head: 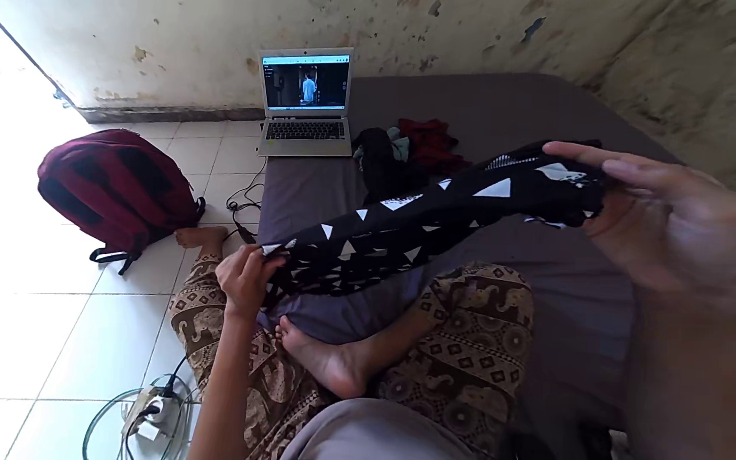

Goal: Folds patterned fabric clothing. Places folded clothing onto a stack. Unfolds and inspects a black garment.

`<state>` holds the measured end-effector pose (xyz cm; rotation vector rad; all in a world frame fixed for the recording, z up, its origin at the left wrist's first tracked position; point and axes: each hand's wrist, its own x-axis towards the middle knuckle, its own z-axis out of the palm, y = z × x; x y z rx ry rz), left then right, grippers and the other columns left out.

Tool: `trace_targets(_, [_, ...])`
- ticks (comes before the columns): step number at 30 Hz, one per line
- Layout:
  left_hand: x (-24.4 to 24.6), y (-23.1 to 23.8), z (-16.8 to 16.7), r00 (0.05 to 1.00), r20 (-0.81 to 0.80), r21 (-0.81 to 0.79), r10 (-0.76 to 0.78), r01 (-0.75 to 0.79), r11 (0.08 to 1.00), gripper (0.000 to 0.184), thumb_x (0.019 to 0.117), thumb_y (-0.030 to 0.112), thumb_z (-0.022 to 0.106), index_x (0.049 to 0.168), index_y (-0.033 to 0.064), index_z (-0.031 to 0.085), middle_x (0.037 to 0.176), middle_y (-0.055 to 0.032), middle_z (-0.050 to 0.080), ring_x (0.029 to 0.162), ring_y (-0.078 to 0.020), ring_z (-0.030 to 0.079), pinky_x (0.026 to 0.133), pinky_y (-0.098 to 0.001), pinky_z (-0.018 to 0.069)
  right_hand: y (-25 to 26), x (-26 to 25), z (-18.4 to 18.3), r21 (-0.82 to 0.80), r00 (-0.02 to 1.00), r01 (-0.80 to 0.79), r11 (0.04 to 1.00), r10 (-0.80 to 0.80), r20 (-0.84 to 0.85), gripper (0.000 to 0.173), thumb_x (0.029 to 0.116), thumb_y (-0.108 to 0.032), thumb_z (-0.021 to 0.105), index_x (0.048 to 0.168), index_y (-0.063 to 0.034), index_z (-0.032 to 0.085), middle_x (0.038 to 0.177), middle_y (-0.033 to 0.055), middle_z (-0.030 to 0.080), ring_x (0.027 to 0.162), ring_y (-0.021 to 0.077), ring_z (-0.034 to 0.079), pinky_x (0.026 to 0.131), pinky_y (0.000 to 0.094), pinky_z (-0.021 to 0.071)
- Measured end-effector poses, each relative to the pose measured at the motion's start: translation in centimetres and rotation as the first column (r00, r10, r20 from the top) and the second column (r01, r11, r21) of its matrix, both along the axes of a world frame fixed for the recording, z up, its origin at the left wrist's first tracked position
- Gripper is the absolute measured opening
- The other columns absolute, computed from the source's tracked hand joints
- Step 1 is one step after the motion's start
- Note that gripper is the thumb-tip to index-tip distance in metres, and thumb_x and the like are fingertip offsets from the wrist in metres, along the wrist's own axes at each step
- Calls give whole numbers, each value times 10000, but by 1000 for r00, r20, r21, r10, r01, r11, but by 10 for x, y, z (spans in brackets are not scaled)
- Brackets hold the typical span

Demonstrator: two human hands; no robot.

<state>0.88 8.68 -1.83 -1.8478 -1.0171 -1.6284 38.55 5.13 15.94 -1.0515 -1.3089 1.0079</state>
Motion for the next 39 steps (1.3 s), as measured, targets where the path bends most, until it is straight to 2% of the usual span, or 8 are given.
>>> trace_targets(3, [6, -7, -15, 996, 87, -162, 11, 3, 987, 318, 1004, 208, 614, 794, -31, 636, 722, -141, 644, 687, -145, 646, 668, -207, 512, 13, -8, -5, -69, 1000, 16, 997, -16, 5, 458, 1053, -114, 248, 1216, -85, 675, 1015, -74, 750, 849, 23, 719, 778, 197, 607])
trace_targets(8, [12, 22, 2, 949, 230, -722, 213, 20, 692, 311, 1072, 48, 428, 1099, -187, 630, 1097, -341, 645, 1055, -449, 648, 958, -553, 498, 79, -41, -17, -309, 999, 37, 950, -29, 31, 388, 1109, -204, 304, 1317, -50, 592, 1064, 15, 693, 881, 104, 697, 798, 300, 590])
trace_targets(13, [-5, 51, 31, 928, 99, -446, 358, -280, 850, 358, 1111, 132, 355, 1115, -113, 617, 1060, -293, 638, 947, -409, 677, 818, -507, 557, 147, -53, -22, -362, 988, 32, 932, -85, -132, 265, 1072, -267, 509, 1249, -105, 621, 1001, -5, 697, 868, 101, 700, 794, 275, 591])
trace_targets(18, [-40, 40, 28, 956, -287, 33, 67, -60, 998, 149, 971, 200, 675, 936, 55, 672, 771, -132, 611, 688, -264, 628, 614, -366, 510, 156, -13, -54, -265, 999, -31, 964, 34, 8, 300, 1050, -160, 446, 1332, -117, 542, 1058, -24, 651, 898, 50, 644, 796, 255, 552])
trace_targets(23, [-5, -1, -67, 774, -536, -349, -338, 162, 923, 222, 921, -13, 601, 1040, 103, 749, 880, -113, 716, 728, -263, 691, 645, -385, 554, 149, 26, -179, -414, 957, 116, 903, 10, 290, 318, 1046, -48, 534, 1360, -14, 568, 1276, 134, 610, 937, 128, 591, 804, 318, 500])
trace_targets(26, [18, -23, -138, 722, -473, -650, -504, 101, 753, 273, 884, -115, 591, 1108, -23, 715, 1017, -186, 747, 892, -347, 750, 746, -470, 603, 138, 36, -266, -557, 946, 224, 800, -42, 321, 396, 1040, -52, 549, 1424, 37, 516, 1432, 244, 533, 1212, 280, 575, 997, 414, 476])
trace_targets(34, [37, -37, -145, 965, -223, -911, -139, -156, 381, 308, 793, -44, 745, 1100, -64, 730, 1145, -264, 699, 1119, -465, 645, 978, -616, 457, 124, 16, -279, -646, 889, 392, 655, -88, 450, 653, 1027, -325, 638, 1464, 106, 417, 1478, 336, 448, 1367, 405, 452, 1124, 526, 359])
trace_targets(39, [8, -39, -132, 988, -135, -746, 70, -148, 650, 132, 846, -16, 690, 949, -35, 771, 965, -213, 751, 968, -432, 708, 934, -616, 489, 122, 17, -269, -544, 952, 277, 792, -150, 267, 764, 1004, -125, 641, 1612, -29, 187, 1626, 267, 270, 1451, 365, 371, 1139, 507, 376])
